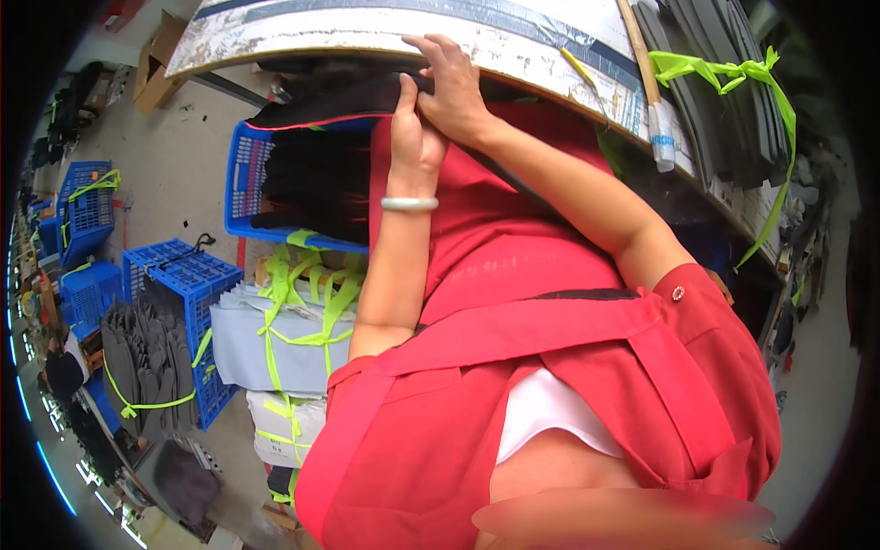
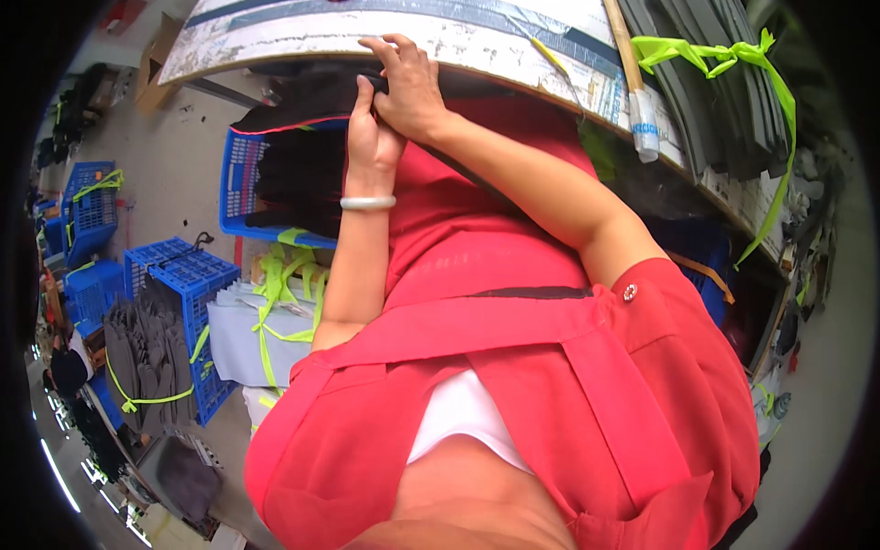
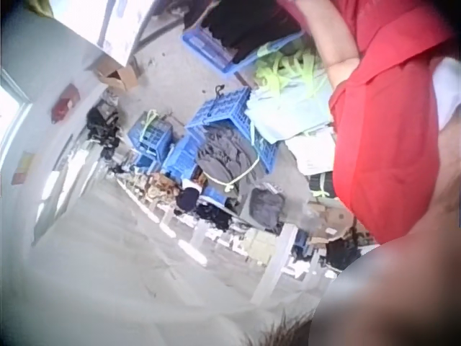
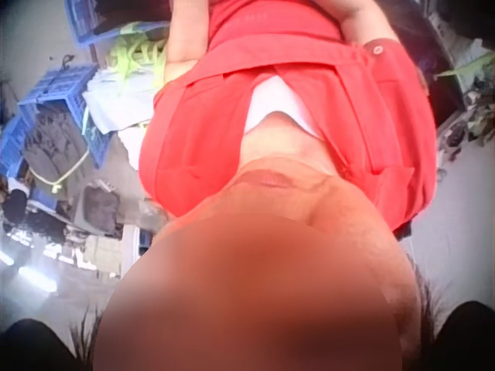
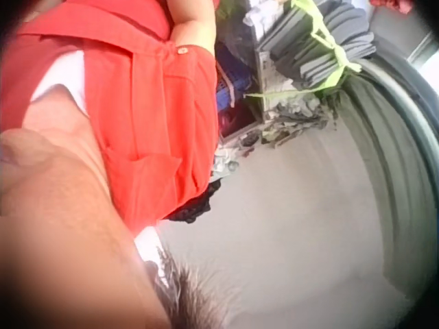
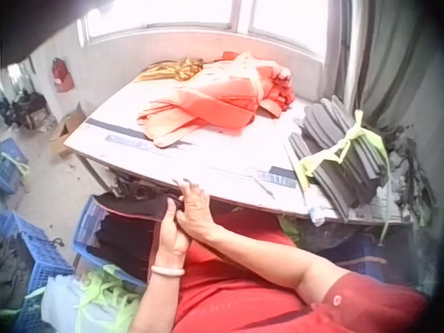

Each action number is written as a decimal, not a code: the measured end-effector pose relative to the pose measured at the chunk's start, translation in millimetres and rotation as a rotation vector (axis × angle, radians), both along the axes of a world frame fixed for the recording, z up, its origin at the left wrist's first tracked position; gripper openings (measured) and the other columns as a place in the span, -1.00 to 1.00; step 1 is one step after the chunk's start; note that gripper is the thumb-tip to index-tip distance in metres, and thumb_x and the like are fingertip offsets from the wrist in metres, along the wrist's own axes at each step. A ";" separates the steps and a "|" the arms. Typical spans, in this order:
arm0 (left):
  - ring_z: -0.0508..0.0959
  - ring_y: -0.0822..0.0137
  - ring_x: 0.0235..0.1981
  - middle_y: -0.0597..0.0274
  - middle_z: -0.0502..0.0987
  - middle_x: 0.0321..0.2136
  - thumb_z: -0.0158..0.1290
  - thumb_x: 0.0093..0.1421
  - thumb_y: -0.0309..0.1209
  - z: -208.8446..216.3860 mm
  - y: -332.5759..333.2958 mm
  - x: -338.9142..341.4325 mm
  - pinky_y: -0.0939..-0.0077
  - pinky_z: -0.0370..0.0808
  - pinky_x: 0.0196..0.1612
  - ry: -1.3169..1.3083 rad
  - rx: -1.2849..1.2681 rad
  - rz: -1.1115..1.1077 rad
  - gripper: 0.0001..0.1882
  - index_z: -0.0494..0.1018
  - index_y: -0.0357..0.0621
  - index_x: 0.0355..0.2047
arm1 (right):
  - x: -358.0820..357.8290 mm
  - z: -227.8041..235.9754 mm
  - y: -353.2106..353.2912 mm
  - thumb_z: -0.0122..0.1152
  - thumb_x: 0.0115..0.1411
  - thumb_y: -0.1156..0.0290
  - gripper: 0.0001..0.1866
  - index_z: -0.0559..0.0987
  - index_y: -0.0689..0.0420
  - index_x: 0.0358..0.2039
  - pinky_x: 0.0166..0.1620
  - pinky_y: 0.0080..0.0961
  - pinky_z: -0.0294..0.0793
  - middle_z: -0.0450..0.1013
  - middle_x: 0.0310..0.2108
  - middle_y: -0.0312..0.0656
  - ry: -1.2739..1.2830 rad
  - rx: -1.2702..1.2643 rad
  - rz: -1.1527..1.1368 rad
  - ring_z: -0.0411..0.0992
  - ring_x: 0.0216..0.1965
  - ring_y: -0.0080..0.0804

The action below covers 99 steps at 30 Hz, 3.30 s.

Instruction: Manually aligning and stitching padded strap components at a factory workstation.

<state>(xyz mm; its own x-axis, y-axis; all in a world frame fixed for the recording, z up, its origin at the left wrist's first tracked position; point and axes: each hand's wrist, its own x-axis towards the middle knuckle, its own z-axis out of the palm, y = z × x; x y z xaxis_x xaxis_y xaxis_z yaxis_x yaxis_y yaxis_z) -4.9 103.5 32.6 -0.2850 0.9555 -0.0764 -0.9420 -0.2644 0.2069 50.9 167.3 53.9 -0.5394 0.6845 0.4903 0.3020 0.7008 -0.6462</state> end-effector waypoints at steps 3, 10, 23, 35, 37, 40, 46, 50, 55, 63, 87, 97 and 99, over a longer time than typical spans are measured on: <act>0.36 0.20 0.09 0.09 0.40 -0.03 -0.10 0.35 -0.19 -17.5 1.7 -6.2 0.24 0.24 0.23 -0.093 -0.067 0.005 -0.56 0.25 -0.28 0.06 | -2.4 -21.6 9.3 0.23 -0.06 0.44 -0.32 0.33 -0.10 0.15 0.10 -0.25 0.20 0.24 0.11 -0.14 -0.101 -0.056 -0.051 0.25 0.06 -0.17; 0.51 0.10 -0.17 0.14 0.52 -0.29 0.01 0.27 -0.31 -60.5 5.3 -35.5 0.13 0.43 0.03 -0.206 -0.165 0.031 -0.72 0.42 -0.22 -0.11 | 65.5 -10.7 -14.1 0.28 0.05 0.19 -0.30 0.27 -0.07 0.22 0.18 -0.20 0.13 0.19 0.23 -0.27 -0.468 0.286 0.349 0.16 0.19 -0.18; 0.51 0.14 -0.16 0.11 0.50 -0.35 0.05 0.25 -0.12 -97.5 9.2 -15.0 0.19 0.44 0.06 -0.242 -0.186 -0.064 -0.55 0.36 -0.34 -0.17 | 27.5 -20.0 0.0 0.06 -0.07 0.52 -0.53 0.34 0.12 -0.06 -0.17 -0.09 0.49 0.35 -0.02 -0.04 -0.886 -0.315 0.497 0.46 -0.15 0.07; 0.48 0.26 -0.47 0.20 0.45 -0.57 0.11 0.12 -0.49 -89.7 20.3 -31.4 0.29 0.53 -0.25 -0.316 -0.220 -0.027 -0.88 0.40 -0.23 -0.35 | 17.9 -50.5 -1.2 0.07 -0.04 0.44 -0.65 0.43 0.19 -0.17 -0.16 -0.10 0.50 0.43 -0.07 0.00 -0.805 -0.223 0.455 0.46 -0.13 0.05; 0.48 0.25 -0.47 0.19 0.45 -0.55 0.10 0.12 -0.50 -80.2 11.9 -22.2 0.31 0.52 -0.23 -0.187 -0.299 -0.068 -0.91 0.41 -0.23 -0.39 | 42.7 -37.7 -17.4 0.11 -0.08 0.47 -0.56 0.37 0.16 -0.10 -0.15 -0.06 0.46 0.35 -0.04 0.01 -0.665 -0.263 0.468 0.42 -0.14 0.11; 0.51 0.20 -0.41 0.14 0.47 -0.51 0.09 0.17 -0.42 -79.5 9.9 -20.4 0.25 0.53 -0.14 -0.193 -0.307 -0.004 -0.82 0.40 -0.29 -0.31 | 55.7 -29.3 -20.2 0.08 -0.07 0.48 -0.51 0.36 0.13 -0.04 -0.19 -0.05 0.48 0.33 -0.01 -0.06 -0.654 -0.228 0.453 0.45 -0.17 0.08; 0.47 -0.11 0.01 -0.13 0.47 -0.11 0.02 0.25 -0.08 -70.3 4.8 -18.7 0.07 0.41 0.12 -0.174 -0.196 -0.081 -0.43 0.33 -0.45 -0.04 | 42.2 -23.1 -6.1 0.07 -0.08 0.48 -0.50 0.36 0.13 -0.02 -0.10 -0.08 0.47 0.29 0.03 -0.05 -0.747 -0.333 0.500 0.42 -0.10 0.09; 0.54 0.15 -0.33 0.10 0.52 -0.41 0.11 0.18 -0.36 -92.5 3.7 -20.5 0.23 0.52 -0.11 -0.271 -0.219 -0.037 -0.75 0.40 -0.31 -0.26 | 42.9 -10.7 -17.5 0.06 -0.05 0.45 -0.57 0.40 0.17 -0.09 -0.12 -0.11 0.49 0.37 -0.01 0.03 -0.884 -0.432 0.482 0.45 -0.12 0.08; 0.49 0.25 -0.43 0.19 0.45 -0.51 0.07 0.09 -0.55 -85.8 7.1 -25.8 0.28 0.51 -0.19 -0.263 -0.235 -0.037 -0.73 0.34 -0.31 -0.18 | 28.0 -36.5 -10.0 0.09 -0.07 0.44 -0.66 0.40 0.23 -0.22 -0.20 -0.08 0.46 0.47 -0.33 0.11 -0.749 -0.319 0.497 0.46 -0.22 0.14; 0.56 0.09 -0.31 0.09 0.53 -0.44 0.08 0.19 -0.34 -77.9 -1.7 -19.7 0.14 0.52 -0.06 -0.232 -0.239 -0.042 -0.77 0.43 -0.32 -0.36 | 20.4 -20.0 -15.8 0.05 -0.10 0.49 -0.42 0.34 0.09 0.05 -0.09 -0.09 0.48 0.31 0.09 -0.07 -0.908 -0.395 0.446 0.42 -0.06 0.07; 0.56 0.08 -0.30 0.09 0.52 -0.45 0.06 0.19 -0.35 -64.9 -5.4 -23.1 0.13 0.52 -0.04 -0.280 -0.311 0.070 -0.77 0.42 -0.32 -0.31 | 46.1 -17.8 -15.1 0.08 -0.12 0.45 -0.46 0.36 0.12 -0.02 -0.12 -0.10 0.46 0.32 0.06 0.07 -0.871 -0.304 0.513 0.46 -0.14 0.08; 0.51 0.12 -0.42 0.09 0.47 -0.50 0.04 0.04 -0.55 -84.8 -2.7 -28.9 0.16 0.51 -0.11 -0.263 -0.184 0.027 -0.71 0.32 -0.31 -0.19 | 32.1 -9.1 -20.0 0.08 -0.10 0.43 -0.56 0.43 0.22 -0.13 -0.15 -0.10 0.49 0.43 -0.09 0.06 -0.926 -0.339 0.512 0.48 -0.17 0.07; 0.50 0.15 -0.41 0.10 0.46 -0.49 0.04 0.06 -0.53 -89.4 -3.5 -27.6 0.18 0.48 -0.07 -0.314 -0.072 0.029 -0.72 0.33 -0.32 -0.19 | 49.8 -1.2 -32.6 0.09 -0.09 0.42 -0.46 0.35 0.12 -0.01 -0.15 -0.04 0.45 0.35 0.04 -0.04 -0.810 -0.335 0.435 0.44 -0.13 0.08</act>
